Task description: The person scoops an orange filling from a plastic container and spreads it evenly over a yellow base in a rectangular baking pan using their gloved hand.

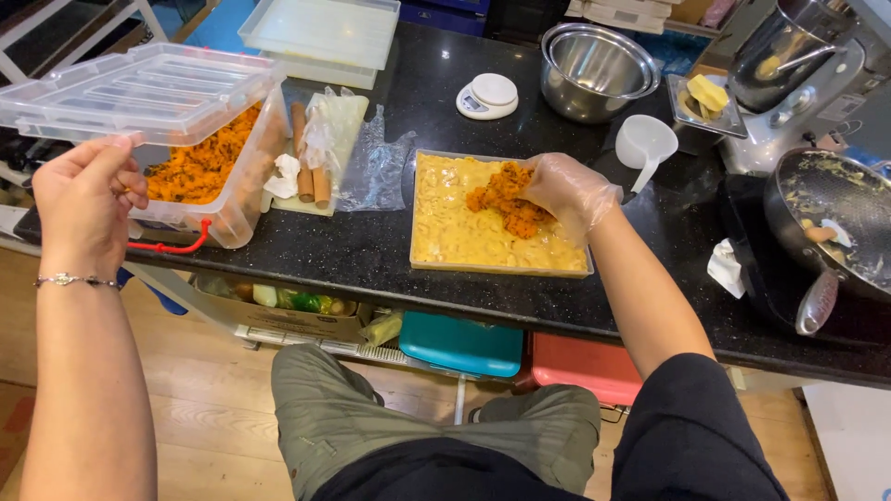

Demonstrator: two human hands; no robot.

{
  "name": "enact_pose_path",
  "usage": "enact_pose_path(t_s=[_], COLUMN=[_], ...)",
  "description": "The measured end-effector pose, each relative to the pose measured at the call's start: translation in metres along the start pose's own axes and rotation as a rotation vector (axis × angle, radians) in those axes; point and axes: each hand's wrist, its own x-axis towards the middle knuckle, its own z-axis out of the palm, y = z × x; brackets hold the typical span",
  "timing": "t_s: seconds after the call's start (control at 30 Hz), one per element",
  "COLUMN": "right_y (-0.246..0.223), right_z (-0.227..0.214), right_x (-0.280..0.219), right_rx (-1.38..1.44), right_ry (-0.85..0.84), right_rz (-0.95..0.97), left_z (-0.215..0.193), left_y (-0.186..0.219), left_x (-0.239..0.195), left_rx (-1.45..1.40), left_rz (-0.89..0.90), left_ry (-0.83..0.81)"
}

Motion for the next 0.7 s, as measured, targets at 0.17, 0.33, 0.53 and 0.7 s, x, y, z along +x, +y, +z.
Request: enact_pose_path(t_s=[0.17, 0.33, 0.53, 0.7], right_y=[0.0, 0.009, 0.046, 0.052], right_z=[-0.007, -0.007, 0.001, 0.004], right_x=[-0.018, -0.016, 0.027, 0.03], right_rx=[0.226, 0.353, 0.432, 0.635], right_ry=[0.057, 0.068, 0.179, 0.238], right_rz=[-0.042, -0.07, -0.095, -0.092], left_z=[0.003, 0.003, 0.005, 0.005], left_y=[0.003, 0.004, 0.007, 0.005], left_x=[0.0, 0.002, 0.0, 0.002], left_rx=[-0.038, -0.067, -0.051, -0.063], left_rz=[-0.013, -0.016, -0.004, -0.002], left_ry=[0.004, -0.002, 0.0, -0.003])
